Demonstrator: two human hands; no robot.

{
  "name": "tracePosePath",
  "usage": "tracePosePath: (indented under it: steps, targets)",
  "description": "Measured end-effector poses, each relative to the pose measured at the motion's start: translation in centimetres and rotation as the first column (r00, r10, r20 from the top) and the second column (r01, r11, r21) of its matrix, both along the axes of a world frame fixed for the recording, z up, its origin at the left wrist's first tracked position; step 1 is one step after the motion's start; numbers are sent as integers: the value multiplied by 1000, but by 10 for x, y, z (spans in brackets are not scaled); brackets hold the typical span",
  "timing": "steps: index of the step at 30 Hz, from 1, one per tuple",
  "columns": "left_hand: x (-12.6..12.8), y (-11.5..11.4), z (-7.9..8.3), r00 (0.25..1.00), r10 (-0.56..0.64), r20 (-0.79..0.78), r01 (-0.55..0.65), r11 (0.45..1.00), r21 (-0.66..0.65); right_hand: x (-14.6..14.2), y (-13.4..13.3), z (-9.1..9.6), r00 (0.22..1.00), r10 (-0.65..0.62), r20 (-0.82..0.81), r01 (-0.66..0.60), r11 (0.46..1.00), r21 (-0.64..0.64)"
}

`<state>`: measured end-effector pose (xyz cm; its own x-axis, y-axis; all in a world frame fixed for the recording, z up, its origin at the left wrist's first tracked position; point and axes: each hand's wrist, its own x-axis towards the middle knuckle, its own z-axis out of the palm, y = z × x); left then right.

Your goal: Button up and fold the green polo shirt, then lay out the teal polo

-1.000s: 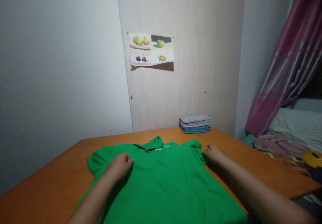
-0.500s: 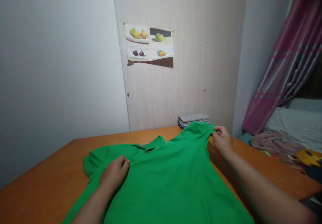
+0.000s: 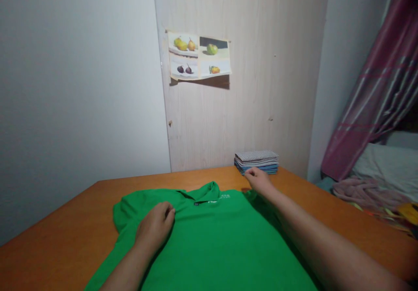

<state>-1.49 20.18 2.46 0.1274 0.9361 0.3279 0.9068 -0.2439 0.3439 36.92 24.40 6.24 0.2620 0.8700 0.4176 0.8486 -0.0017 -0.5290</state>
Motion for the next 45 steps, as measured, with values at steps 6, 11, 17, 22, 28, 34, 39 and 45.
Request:
tracePosePath:
  steps: [6, 11, 17, 22, 28, 34, 39, 45]
  targets:
    - [-1, 4, -9, 996, -88, 27, 87, 996, 22, -88, 40, 13, 967, 233, 101, -218, 966, -135]
    - [0, 4, -13, 996, -83, -15, 83, 997, 6, -143, 53, 13, 906, 360, 223, -294, 914, -280]
    - [2, 1, -11, 998, -44, -42, 43, 999, -25, -167, 60, 7, 866, 394, 309, -236, 865, -442]
    - [4, 0, -11, 997, -23, -77, 20, 999, -36, -163, 63, 10, 898, 304, 318, -194, 922, -334]
    - [3, -1, -12, 989, 32, -144, -39, 998, -52, -147, 73, 20, 998, 11, 68, 0, 987, -159]
    - [1, 0, -13, 976, 91, -196, -105, 993, -60, -127, 83, 18, 998, -60, -3, 59, 995, -76]
    - [4, -2, -11, 969, 119, -218, -137, 988, -71, -124, 85, 14, 985, -92, 145, 124, 965, -230]
    - [8, -8, -6, 964, 123, -234, -139, 989, -56, -163, 87, 19, 971, 226, -84, -233, 969, -84]
